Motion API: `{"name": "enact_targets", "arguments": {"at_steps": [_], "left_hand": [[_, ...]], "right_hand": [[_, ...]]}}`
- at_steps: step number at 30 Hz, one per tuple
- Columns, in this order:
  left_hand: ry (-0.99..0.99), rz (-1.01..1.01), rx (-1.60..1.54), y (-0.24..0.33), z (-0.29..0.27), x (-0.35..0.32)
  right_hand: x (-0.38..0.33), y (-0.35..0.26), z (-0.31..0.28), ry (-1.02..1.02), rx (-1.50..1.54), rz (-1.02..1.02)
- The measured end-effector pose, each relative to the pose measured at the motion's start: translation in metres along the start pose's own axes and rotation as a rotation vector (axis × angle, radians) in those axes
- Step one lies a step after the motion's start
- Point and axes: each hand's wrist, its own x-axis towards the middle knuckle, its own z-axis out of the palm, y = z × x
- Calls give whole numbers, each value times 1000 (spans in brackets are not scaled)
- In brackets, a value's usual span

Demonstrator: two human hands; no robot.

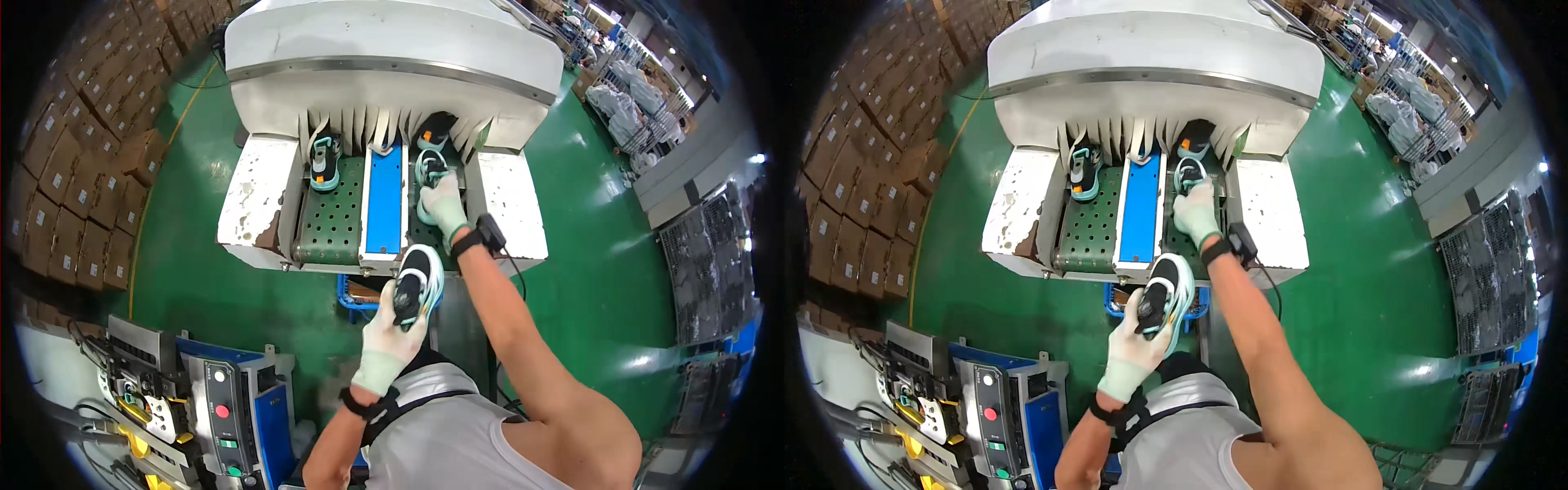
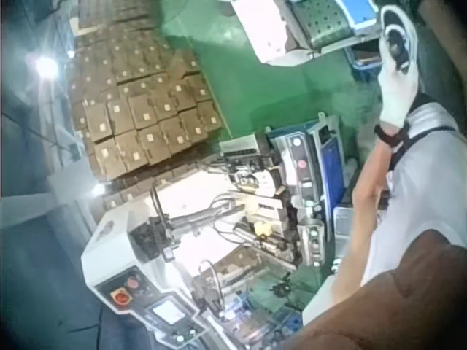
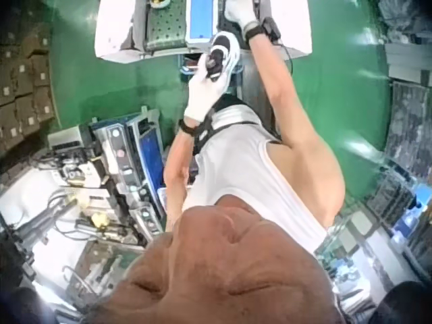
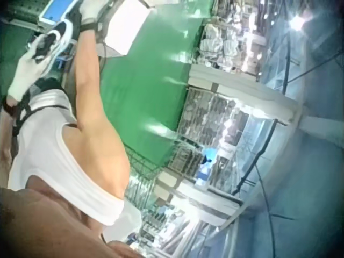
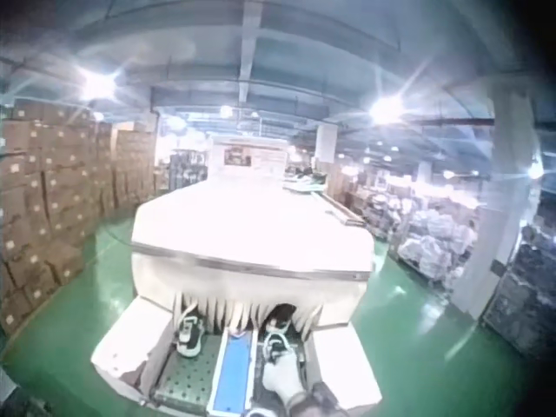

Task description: Processing athletic shoes through automated pressing and heating machines on a factory line.

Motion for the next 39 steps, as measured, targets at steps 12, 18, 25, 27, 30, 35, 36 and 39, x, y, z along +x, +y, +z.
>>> {"name": "enact_targets", "arguments": {"at_steps": [12, 18, 25, 27, 30, 35, 36, 39], "left_hand": [[-33, 187, 307, -24, 71, 87], [-64, 167, 217, -14, 84, 91], [-46, 171, 208, -15, 77, 93], [-85, 100, 189, -7, 69, 95], [-109, 85, 200, -7, 71, 101], [-95, 171, 262, -7, 93, 112], [-93, 175, 259, -5, 95, 113], [-83, 145, 288, -1, 100, 117]], "right_hand": [[33, -10, -3, -211, 60, 74], [191, 18, 2, -58, 9, -10], [260, 44, 55, -14, -458, -332], [257, 42, 52, -28, -450, -338], [252, 42, 44, -43, -440, -345], [243, 38, 21, -33, -460, -346], [236, 38, 17, -37, -475, -353], [185, 38, 2, -92, -567, -392]]}}
